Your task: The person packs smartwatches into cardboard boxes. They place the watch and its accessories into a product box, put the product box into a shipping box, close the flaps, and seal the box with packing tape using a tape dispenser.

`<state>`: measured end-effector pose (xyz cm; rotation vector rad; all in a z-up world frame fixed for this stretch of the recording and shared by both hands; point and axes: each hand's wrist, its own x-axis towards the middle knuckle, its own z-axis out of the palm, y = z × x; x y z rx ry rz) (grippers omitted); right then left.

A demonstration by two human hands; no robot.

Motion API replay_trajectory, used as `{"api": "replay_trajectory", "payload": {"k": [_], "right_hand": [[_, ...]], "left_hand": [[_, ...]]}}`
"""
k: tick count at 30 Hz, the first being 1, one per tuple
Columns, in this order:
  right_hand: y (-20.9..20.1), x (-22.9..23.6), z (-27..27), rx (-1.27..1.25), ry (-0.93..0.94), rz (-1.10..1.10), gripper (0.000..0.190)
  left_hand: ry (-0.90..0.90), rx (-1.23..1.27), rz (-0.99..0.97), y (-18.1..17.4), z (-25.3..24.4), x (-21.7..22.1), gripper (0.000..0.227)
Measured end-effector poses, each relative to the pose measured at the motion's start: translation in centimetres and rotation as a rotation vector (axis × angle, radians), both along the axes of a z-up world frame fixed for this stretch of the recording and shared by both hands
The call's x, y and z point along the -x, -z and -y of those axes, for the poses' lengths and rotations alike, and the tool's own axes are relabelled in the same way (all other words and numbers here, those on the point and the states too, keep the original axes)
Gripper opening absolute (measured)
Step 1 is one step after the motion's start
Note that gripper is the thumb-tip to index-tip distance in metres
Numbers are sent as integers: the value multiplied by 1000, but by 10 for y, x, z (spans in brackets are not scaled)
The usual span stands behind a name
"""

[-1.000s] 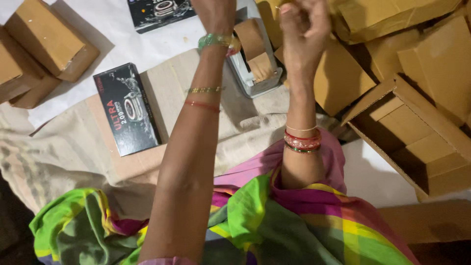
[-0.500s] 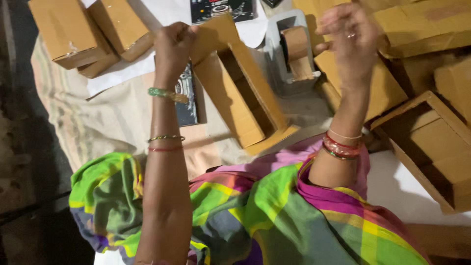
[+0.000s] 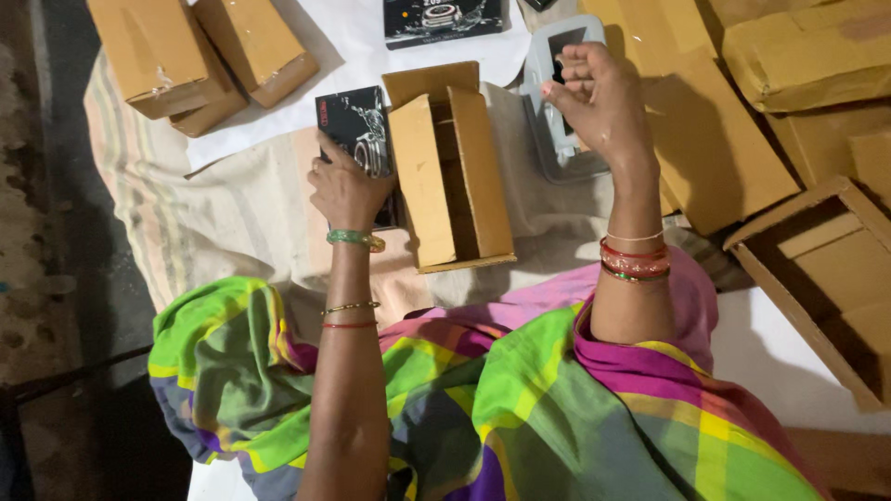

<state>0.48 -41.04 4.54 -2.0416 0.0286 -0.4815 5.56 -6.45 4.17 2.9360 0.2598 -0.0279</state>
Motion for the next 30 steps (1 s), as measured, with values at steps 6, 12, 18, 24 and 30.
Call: {"api": "replay_trajectory", "payload": {"k": [6,12,18,24,30], "right_hand": [[-12,1,-4,-88,-75,134,42],[-63,9,-37,-567,-277,-7,49],[-81,23,-98,-764,-668,21,60],[-83,11,-87,-615,-346,116,34],[-88,29,-85,-1346,-472,123,19]], "left_hand": [[-172,657,150,-14,-19,-5,132],[73,1197,563,-48,-9,16,122],[326,860,481,-76,58,57,109],[266,945,322,-73,46,67,66],[322,619,184,-39,40,74,129]]}}
